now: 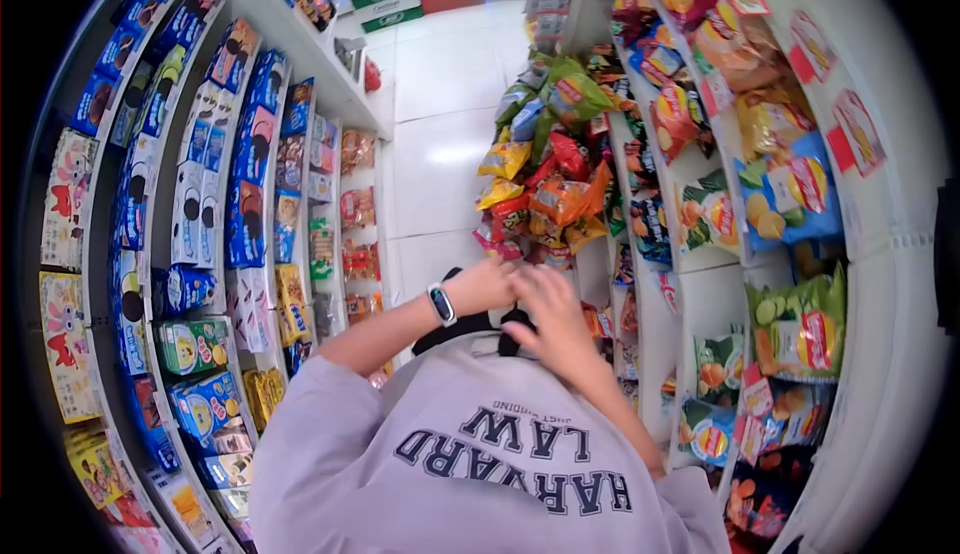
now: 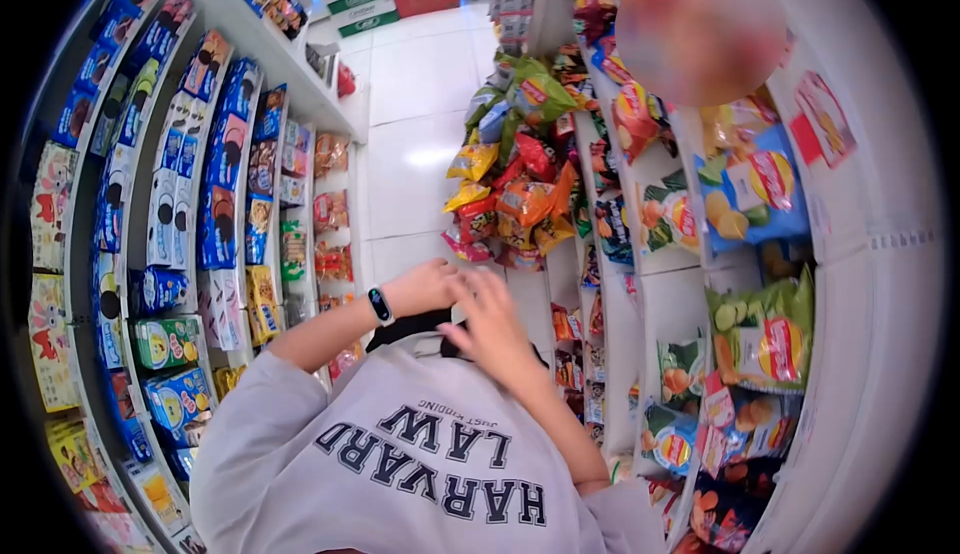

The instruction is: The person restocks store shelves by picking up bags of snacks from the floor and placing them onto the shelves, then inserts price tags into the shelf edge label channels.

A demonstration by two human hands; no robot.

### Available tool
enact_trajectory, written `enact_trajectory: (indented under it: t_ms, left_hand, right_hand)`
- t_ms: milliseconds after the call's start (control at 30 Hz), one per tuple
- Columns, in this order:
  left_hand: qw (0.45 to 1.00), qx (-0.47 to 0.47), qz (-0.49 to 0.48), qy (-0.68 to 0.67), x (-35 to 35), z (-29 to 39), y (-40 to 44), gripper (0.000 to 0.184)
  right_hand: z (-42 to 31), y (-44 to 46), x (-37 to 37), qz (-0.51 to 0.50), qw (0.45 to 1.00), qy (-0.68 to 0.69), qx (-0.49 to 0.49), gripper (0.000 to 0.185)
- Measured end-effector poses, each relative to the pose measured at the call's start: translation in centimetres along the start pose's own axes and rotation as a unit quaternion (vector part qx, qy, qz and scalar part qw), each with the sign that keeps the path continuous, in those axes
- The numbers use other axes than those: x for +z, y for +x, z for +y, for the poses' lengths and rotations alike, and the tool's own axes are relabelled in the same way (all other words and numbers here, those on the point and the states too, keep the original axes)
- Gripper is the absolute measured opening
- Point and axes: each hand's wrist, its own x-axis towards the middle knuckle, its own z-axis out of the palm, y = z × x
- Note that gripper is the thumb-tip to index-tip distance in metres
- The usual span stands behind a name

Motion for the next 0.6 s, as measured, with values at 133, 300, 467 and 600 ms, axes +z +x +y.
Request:
enact_trajectory:
  t_ms: [133, 300, 467, 600]
  left_hand:
    - [0.998, 0.029, -0.048, 0.005, -0.2, -4.6, 0.9, 0.005]
    - [0.895, -0.165, -0.092, -0.404, 5.4, -11.0, 2.3, 0.012]
    - [-0.157, -0.511, 0.295, -0.792, 15.4, -19.2, -6.2, 0.026]
    - [-0.023, -0.502, 0.217, -0.837, 17.8, -24.7, -17.4, 0.014]
  right_hand:
    - [8.2, -0.9, 2.9, 0.033, 0.986, 0.035, 0.161, 0.049]
    - [21.6, -3.2, 10.8, -0.049, 0.897, 0.208, 0.387, 0.045]
    - [26.5, 1.9, 11.8, 0.153, 0.589, 0.567, 0.556, 0.050]
    - [35.7, 3.4, 18.5, 0.161, 0.629, 0.365, 0.667, 0.058]
